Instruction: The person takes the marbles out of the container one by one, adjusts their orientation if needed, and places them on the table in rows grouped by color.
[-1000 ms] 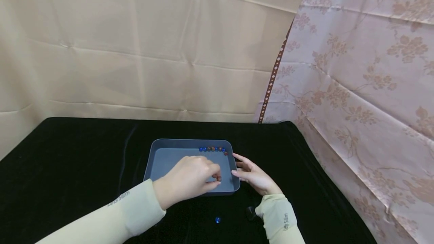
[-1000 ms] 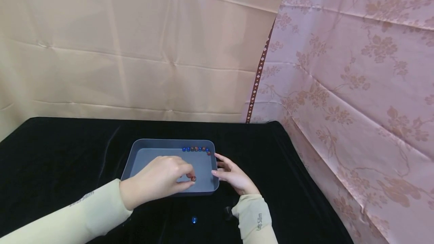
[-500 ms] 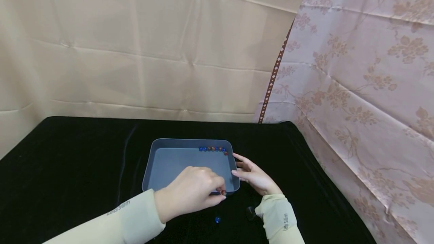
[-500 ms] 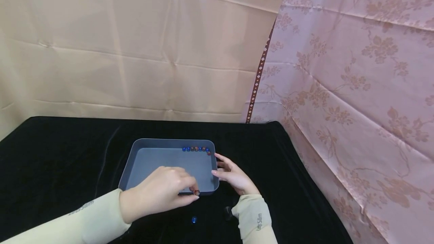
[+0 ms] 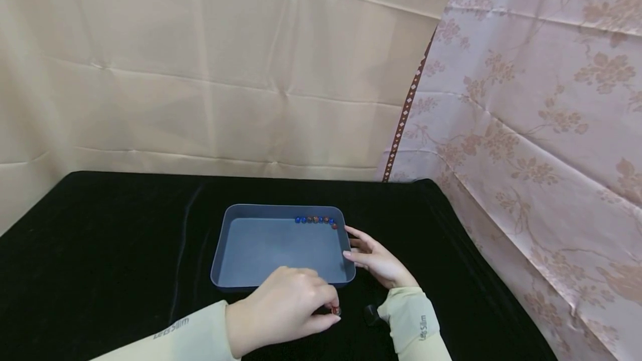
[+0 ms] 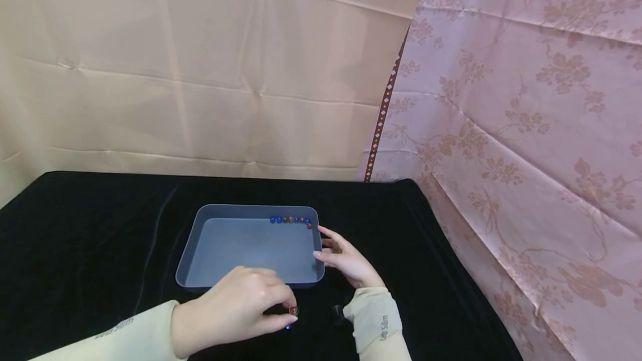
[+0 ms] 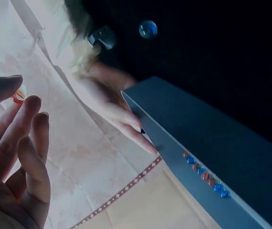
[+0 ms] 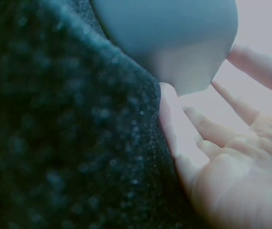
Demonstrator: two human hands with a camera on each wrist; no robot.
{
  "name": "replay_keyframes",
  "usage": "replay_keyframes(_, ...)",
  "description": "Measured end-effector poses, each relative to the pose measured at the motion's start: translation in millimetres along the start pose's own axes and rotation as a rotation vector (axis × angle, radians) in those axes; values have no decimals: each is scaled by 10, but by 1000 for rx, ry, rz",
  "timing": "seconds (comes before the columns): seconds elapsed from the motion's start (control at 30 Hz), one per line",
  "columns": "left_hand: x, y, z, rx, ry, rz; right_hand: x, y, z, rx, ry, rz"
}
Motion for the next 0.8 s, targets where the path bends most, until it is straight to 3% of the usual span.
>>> replay_keyframes(0.3, 127, 24, 83, -20, -36, 164, -19, 8, -4, 18, 22, 15)
replay_keyframes(0.5, 238, -2, 125, -45, -45, 211, -19, 10, -6, 15, 21, 11)
replay_keyframes(0.8, 497, -87, 167, -173, -187, 349, -22, 18, -12, 4, 14, 13)
Point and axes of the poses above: each hand's wrist, its own z-axis away from the middle knuckle, its own x-axis out of the palm, y = z × x, the point moved 10 cm from there along -z, towards the middle knuckle, and after that the axes turned 1 degree about -z, right-handed, at the moved point
